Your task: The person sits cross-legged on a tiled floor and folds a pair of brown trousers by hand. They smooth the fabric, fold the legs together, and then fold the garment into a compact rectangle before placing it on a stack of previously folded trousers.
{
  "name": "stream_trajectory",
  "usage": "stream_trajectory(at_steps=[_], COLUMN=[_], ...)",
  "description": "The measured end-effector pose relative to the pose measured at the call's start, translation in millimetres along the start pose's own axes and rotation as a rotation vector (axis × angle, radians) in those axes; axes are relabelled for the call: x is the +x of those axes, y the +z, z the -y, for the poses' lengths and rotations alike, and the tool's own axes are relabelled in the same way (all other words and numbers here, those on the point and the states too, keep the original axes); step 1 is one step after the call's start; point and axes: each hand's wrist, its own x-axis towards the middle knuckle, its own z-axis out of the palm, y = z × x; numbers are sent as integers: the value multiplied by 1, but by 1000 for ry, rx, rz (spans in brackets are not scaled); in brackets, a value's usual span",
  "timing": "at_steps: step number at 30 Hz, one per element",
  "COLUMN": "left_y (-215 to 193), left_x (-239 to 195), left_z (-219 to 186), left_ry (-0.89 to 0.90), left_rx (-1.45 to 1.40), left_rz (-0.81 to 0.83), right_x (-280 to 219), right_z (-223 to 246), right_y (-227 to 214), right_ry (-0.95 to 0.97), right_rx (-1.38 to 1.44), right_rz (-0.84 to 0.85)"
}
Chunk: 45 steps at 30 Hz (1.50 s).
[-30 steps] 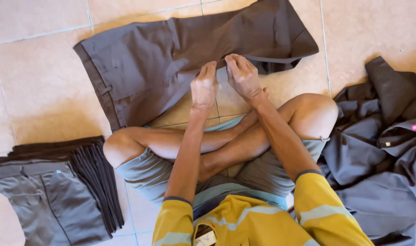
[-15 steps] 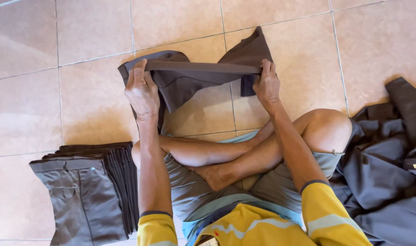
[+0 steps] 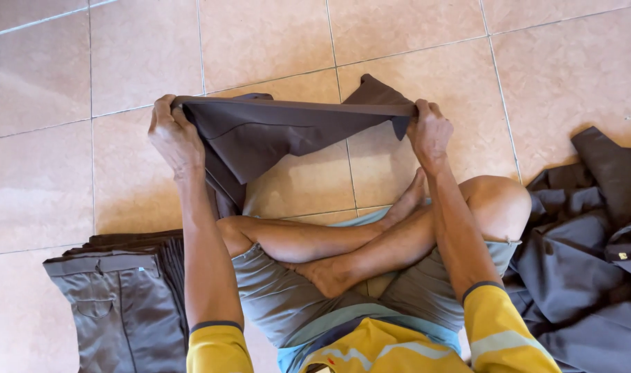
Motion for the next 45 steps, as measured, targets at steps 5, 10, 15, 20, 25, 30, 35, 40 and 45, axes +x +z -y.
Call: stream_trajectory(at_steps=[5, 10, 15, 20, 25, 30, 35, 40, 45], left_y=[-11, -33, -62, -52, -35, -58, -89, -72, 7], left_x=[11, -42, -146, -168, -77, -52, -138, -172, -192], left_z=[-21, 11, 58, 125, 70, 9, 60, 47, -7], left_ry=[-6, 54, -147, -368, -275, -175, -288, -444, -260], left_rx=[-95, -92, 0, 162, -9, -199, 93, 414, -46], left_rz=[-42, -139, 248, 493, 79, -257, 370, 617, 754], right_x=[27, 7, -71, -40, 46, 44, -44, -69, -56], right_z=[-1, 9, -17, 4, 68, 69, 5, -29, -9], right_y=[-54, -98, 4, 21, -77, -140, -70, 0, 19], right_ry=[-50, -210, -106, -122, -257, -444, -296, 8, 53], right_rx=[135, 216, 11, -3, 317, 540, 87, -181, -185], right_rz=[-395, -404, 280, 397, -231, -427, 17, 821, 713])
